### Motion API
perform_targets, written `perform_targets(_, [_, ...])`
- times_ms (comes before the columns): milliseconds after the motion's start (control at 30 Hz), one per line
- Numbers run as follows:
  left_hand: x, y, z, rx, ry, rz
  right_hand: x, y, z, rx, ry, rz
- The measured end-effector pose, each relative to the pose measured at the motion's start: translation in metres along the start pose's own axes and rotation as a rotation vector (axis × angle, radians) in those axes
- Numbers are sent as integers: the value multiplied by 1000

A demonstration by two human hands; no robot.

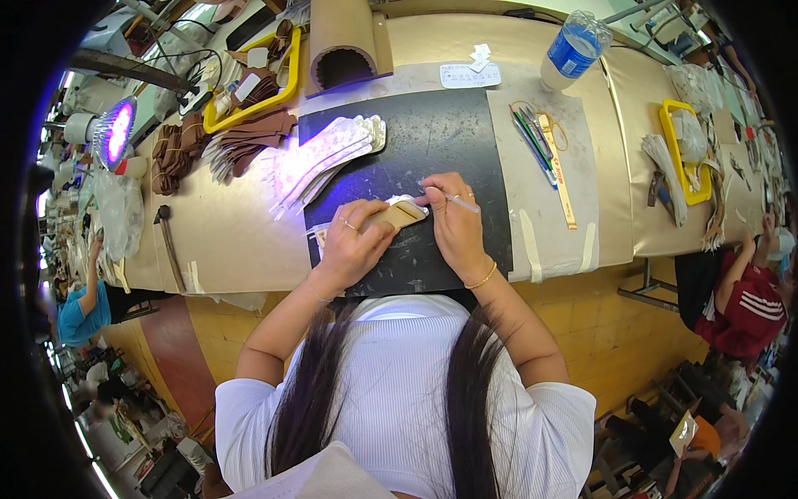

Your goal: The person marks white fabric pieces with a pen on a black cutting mat, then stacks them. She also handles and folds white fabric strips.

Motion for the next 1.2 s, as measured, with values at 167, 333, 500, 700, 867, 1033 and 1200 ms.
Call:
perform_targets(167, [-4, -1, -3, 18, 20, -1, 0, -4, 21, -280, 355, 36])
perform_targets(333, [-28, 0, -11, -106, 153, -32, 0, -3, 25, -290, 387, 33])
perform_targets(500, [-100, 3, -6, -335, 23, 42, 0, -2, 24, -315, 395, 27])
perform_targets(700, [-176, 0, 24, -605, -412, 69, 2, -4, 21, -295, 350, 33])
perform_targets(867, [-136, -32, 58, -439, -110, 36, 0, -4, 17, -264, 292, 28])
perform_targets(1033, [-78, -66, 94, -327, 81, 94, -1, -4, 13, -220, 218, 10])
perform_targets(1200, [-73, -74, 94, -260, -42, -14, -4, -5, 12, -212, 202, -28])
Point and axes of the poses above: each hand's wrist, its own y-axis away from the middle knuckle, its own x-axis out of the palm, z = x × y, the point moved 4 cm from there along -y, towards the middle knuckle, and after that the axes turned 1 degree about -z, right-handed, at the moved point
